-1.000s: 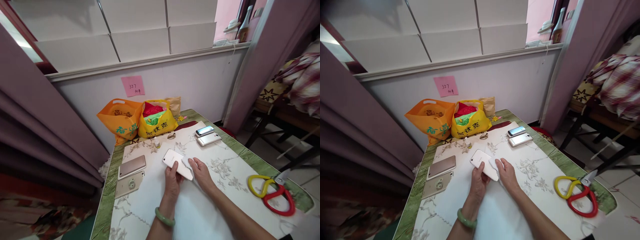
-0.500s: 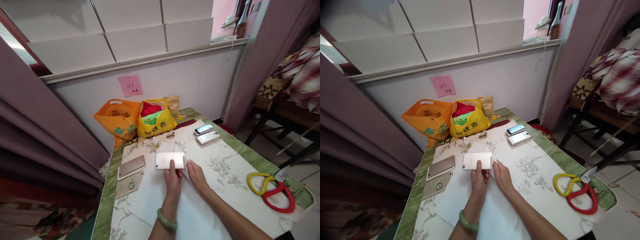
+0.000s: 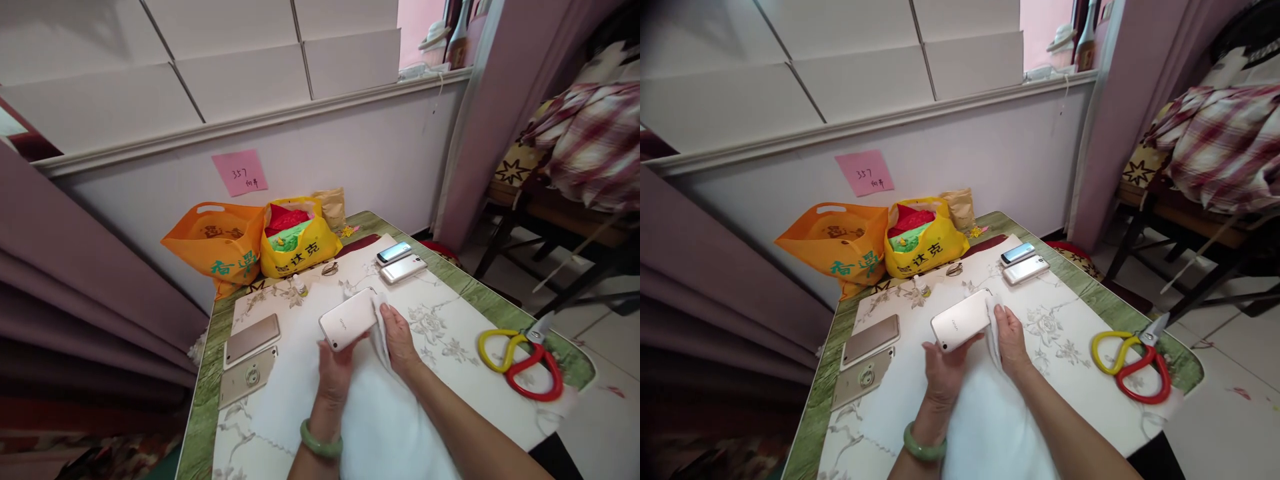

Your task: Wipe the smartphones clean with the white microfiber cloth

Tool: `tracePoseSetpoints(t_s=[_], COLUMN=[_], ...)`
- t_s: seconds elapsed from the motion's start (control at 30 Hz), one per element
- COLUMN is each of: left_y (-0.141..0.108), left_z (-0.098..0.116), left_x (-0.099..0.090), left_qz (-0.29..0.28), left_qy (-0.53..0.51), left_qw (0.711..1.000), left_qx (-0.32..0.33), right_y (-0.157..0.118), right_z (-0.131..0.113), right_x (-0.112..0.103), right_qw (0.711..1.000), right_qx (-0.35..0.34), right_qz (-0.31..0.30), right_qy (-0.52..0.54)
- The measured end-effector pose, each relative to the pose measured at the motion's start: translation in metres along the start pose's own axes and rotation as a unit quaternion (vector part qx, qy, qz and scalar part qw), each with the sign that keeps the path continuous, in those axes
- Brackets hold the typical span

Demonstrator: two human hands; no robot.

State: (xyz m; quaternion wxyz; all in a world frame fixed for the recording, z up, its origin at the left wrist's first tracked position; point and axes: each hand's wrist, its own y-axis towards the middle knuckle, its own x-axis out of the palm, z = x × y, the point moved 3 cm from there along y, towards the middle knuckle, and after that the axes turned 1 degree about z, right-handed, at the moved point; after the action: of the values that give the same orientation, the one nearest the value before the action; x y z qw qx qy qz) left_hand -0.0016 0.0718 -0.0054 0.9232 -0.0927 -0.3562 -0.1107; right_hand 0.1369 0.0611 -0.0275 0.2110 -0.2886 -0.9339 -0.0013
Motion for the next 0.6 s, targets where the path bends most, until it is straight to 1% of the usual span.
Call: tracePoseSetpoints(t_s=[0.03,0.07,0.13,0.2,0.3,0.33,0.37,0.4,0.5,0.6], left_y=[0.002,0.004,0.008,0.01,0.008,0.007,0.007,0.009,0.015,0.02], left_z=[0.004,0.007,0.012,0.014,0.009,0.006,0.002,0.0,-0.005,-0.006], left_x=[-0.002,-0.004,-0.008,-0.01,-0.006,-0.004,-0.002,-0.002,-0.003,-0.008], left_qz=[0.025,0.038,0.046,0.016,-0.074,-0.09,-0.091,-0.077,-0.005,0.057], left_qy=[-0.015,-0.016,0.033,0.106,0.2,0.218,0.23,0.237,0.236,0.207], left_qw=[1.0,0.999,0.997,0.989,0.96,0.952,0.949,0.952,0.967,0.976], left_qx=[-0.005,-0.021,-0.059,-0.103,-0.183,-0.196,-0.195,-0.18,-0.095,-0.042], right_y=[0.002,0.004,0.007,0.008,0.006,0.005,0.003,0.001,-0.004,-0.009], right_z=[-0.001,-0.002,-0.004,-0.008,-0.01,-0.01,-0.01,-0.01,-0.009,-0.009], right_x=[-0.002,-0.005,-0.009,-0.011,-0.009,-0.007,-0.005,-0.002,0.006,0.013], right_qw=[1.0,1.0,0.999,0.997,0.992,0.989,0.986,0.983,0.972,0.947], right_qx=[-0.006,-0.011,-0.025,-0.045,-0.066,-0.071,-0.076,-0.082,-0.09,-0.088], right_qz=[0.005,0.009,0.019,0.019,-0.009,-0.023,-0.035,-0.047,-0.094,-0.163], right_qy=[-0.008,-0.019,-0.039,-0.055,-0.104,-0.125,-0.144,-0.159,-0.194,-0.262])
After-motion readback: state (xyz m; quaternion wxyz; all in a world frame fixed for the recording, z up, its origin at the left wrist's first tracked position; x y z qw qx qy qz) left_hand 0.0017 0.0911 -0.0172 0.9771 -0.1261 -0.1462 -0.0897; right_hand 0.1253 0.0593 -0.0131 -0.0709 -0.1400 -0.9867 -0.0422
